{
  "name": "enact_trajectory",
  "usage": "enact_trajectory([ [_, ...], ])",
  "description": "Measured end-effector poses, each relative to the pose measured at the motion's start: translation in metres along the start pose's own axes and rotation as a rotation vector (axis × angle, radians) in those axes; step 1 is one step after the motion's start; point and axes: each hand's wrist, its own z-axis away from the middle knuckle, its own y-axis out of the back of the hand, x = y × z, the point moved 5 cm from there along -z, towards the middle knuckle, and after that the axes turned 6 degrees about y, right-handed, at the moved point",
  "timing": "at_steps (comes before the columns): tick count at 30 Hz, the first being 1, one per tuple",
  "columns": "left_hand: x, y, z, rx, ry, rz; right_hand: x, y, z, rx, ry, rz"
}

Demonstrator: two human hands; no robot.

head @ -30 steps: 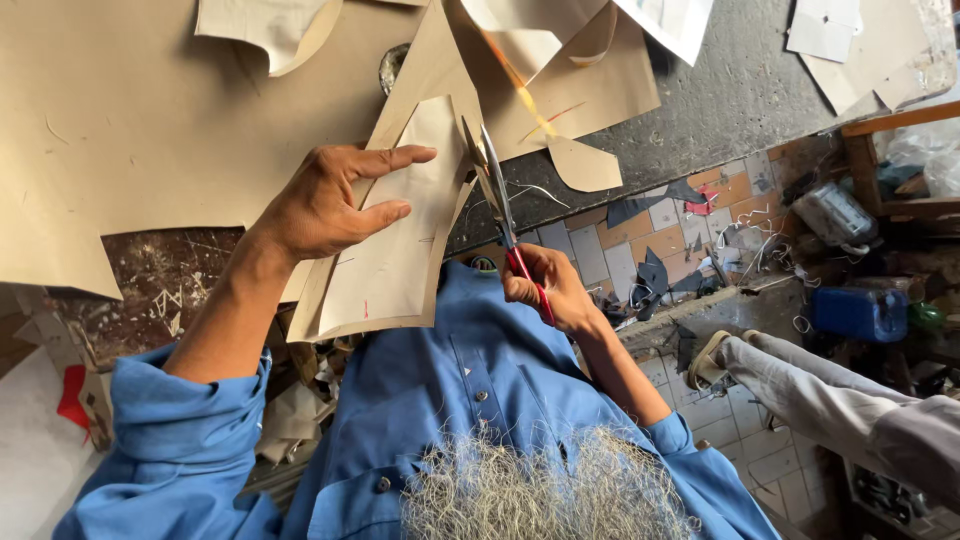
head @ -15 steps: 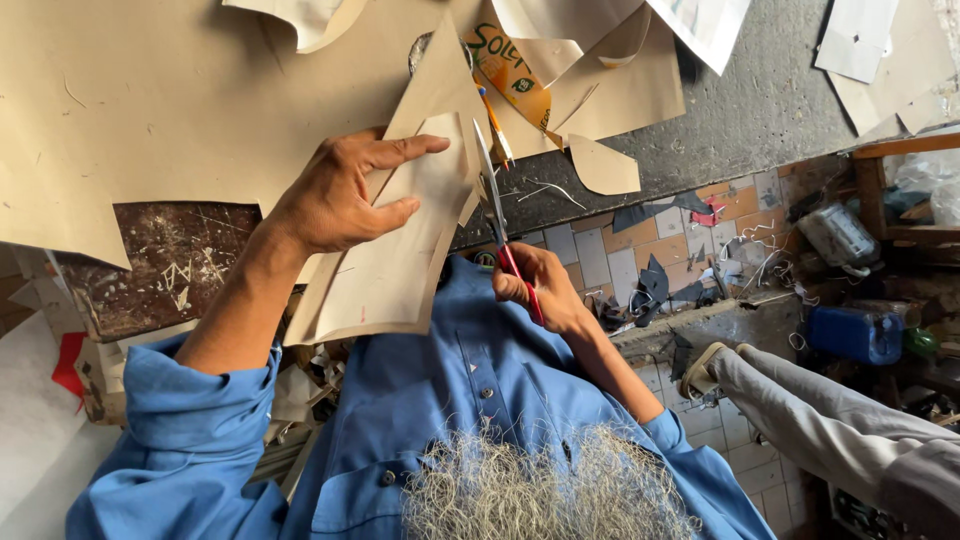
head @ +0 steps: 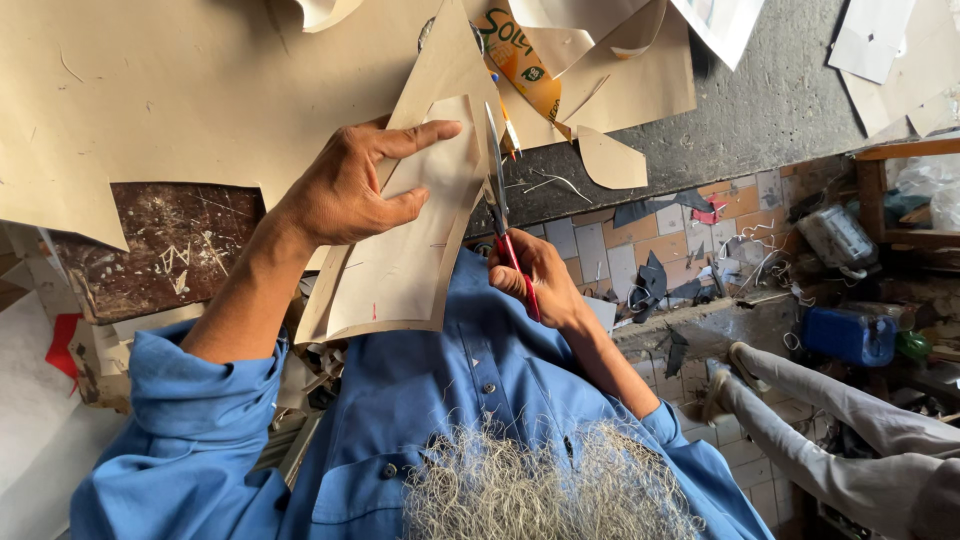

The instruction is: The person marks a piece of paper with a pencil and then cuts it with scissors. They repeat this process with additional sheets, aligning and trimming the paper into smaller pieces on a workbench.

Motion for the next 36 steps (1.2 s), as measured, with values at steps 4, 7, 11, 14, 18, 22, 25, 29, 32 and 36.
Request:
enact_trajectory([
  [4,-0.001,-0.001,0.000,0.010,0.009,0.006,-0.005,0.002,0.000,0.017,0.010,0.145],
  [7,-0.002,-0.002,0.000,0.010,0.016,-0.006,-0.007,0.001,0.001,0.030,-0.009,0.166],
  [11,-0.001,-0.003,0.000,0.013,0.006,-0.002,-0.008,0.000,0.001,0.025,-0.010,0.158],
  [14,-0.002,-0.003,0.001,0.017,0.003,0.006,-0.006,0.000,0.001,0.035,-0.013,0.199],
  [18,-0.002,-0.003,0.001,0.021,0.006,0.014,-0.002,-0.001,0.001,0.040,-0.032,0.164],
  [22,-0.002,-0.003,0.001,0.021,0.001,0.008,0.001,-0.002,0.002,0.040,-0.030,0.098],
  [25,-0.003,-0.003,0.002,0.018,0.002,0.000,0.004,-0.002,0.002,0.049,-0.040,0.066],
  [29,-0.002,-0.002,0.002,0.002,0.005,0.030,0.008,-0.002,0.001,0.059,-0.041,-0.011],
  [32,-0.001,-0.003,0.002,-0.012,-0.001,0.067,0.011,-0.003,0.001,0.060,-0.035,-0.006],
  [36,-0.001,-0.003,0.002,-0.021,0.014,0.074,0.015,-0.003,0.001,0.063,-0.042,0.051],
])
